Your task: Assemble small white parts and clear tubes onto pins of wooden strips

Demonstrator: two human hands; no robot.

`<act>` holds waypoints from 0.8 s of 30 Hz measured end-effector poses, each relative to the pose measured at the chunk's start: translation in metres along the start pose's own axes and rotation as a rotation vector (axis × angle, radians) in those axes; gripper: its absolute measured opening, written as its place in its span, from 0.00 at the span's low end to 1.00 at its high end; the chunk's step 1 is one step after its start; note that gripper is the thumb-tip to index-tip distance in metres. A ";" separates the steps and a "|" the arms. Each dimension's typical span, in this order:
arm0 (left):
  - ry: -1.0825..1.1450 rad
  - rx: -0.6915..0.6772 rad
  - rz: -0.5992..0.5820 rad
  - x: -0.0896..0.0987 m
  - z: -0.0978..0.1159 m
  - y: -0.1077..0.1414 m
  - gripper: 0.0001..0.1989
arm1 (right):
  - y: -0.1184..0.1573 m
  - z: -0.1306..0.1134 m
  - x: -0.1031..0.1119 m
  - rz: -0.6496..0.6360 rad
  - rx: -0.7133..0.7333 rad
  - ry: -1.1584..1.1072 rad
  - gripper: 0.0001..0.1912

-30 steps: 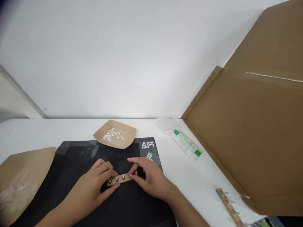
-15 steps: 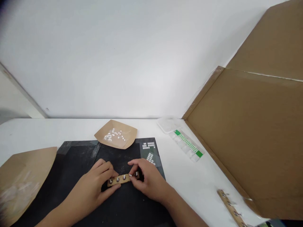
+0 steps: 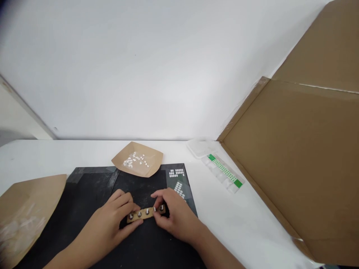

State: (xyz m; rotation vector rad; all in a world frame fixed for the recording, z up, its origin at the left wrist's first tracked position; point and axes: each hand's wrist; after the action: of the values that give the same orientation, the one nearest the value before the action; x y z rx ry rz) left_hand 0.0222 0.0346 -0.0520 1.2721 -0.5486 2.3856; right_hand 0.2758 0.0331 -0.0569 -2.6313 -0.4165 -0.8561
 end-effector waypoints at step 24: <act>0.006 -0.024 0.016 -0.001 0.000 0.000 0.04 | -0.008 -0.016 -0.008 0.050 0.022 0.058 0.29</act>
State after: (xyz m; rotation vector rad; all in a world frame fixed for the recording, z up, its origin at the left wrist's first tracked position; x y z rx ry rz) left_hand 0.0227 0.0350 -0.0530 1.2545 -0.5860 2.3881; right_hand 0.2587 0.0324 -0.0481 -2.5791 -0.3419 -0.9040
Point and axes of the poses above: each hand's wrist, its own y-axis away from the middle knuckle, its own x-axis out of the back of the hand, z = x × y, and after that the axes turned 5 degrees about z, right-handed
